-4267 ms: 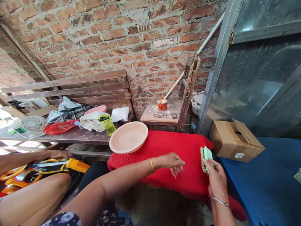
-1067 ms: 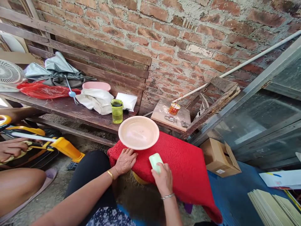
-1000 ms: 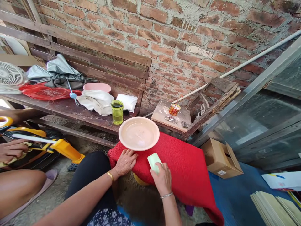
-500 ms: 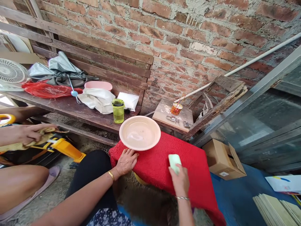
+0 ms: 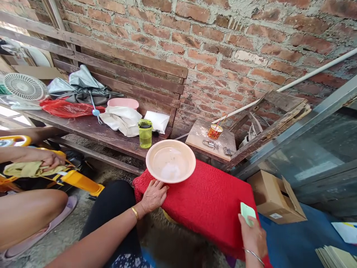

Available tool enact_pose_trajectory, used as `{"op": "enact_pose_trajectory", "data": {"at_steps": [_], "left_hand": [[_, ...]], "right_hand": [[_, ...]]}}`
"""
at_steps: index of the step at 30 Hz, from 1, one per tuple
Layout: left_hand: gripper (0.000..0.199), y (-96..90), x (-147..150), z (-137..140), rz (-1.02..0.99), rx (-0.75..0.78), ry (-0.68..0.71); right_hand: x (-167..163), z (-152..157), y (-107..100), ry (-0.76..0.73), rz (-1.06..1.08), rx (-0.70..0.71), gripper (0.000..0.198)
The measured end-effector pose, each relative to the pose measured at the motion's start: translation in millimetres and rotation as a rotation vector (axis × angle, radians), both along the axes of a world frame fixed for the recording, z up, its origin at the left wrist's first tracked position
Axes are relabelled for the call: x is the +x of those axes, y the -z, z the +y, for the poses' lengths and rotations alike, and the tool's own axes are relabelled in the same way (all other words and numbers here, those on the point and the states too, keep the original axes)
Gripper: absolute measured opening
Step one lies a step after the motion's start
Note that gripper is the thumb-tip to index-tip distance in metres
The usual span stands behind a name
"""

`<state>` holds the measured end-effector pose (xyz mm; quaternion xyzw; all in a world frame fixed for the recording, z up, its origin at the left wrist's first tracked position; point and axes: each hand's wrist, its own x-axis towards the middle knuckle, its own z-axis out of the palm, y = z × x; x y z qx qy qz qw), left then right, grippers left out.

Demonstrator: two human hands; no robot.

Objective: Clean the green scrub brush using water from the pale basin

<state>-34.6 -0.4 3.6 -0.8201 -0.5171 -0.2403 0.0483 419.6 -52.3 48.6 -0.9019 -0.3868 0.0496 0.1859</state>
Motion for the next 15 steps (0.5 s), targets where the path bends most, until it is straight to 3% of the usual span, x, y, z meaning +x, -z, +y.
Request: {"op": "enact_pose_trajectory", "data": {"at_steps": [3, 7, 9, 12, 15], "left_hand": [[0.022, 0.0, 0, 0, -0.004, -0.004, -0.007], [0.021, 0.7, 0, -1, 0.012, -0.016, -0.015], [0.022, 1.4, -1, 0, 0.013, -0.015, -0.013], [0.023, 2.4, 0, 0, 0.009, -0.005, -0.013], [0.023, 2.8, 1, 0, -0.002, -0.006, -0.013]], "right_hand": [[-47, 8, 0, -0.106, 0.027, 0.005, 0.075], [-157, 43, 2, -0.483, 0.067, 0.085, 0.056], [-183, 56, 2, -0.607, 0.054, 0.072, 0.044], [-160, 60, 3, -0.560, 0.031, 0.009, 0.044], [-86, 45, 2, -0.285, 0.041, -0.085, 0.061]]}}
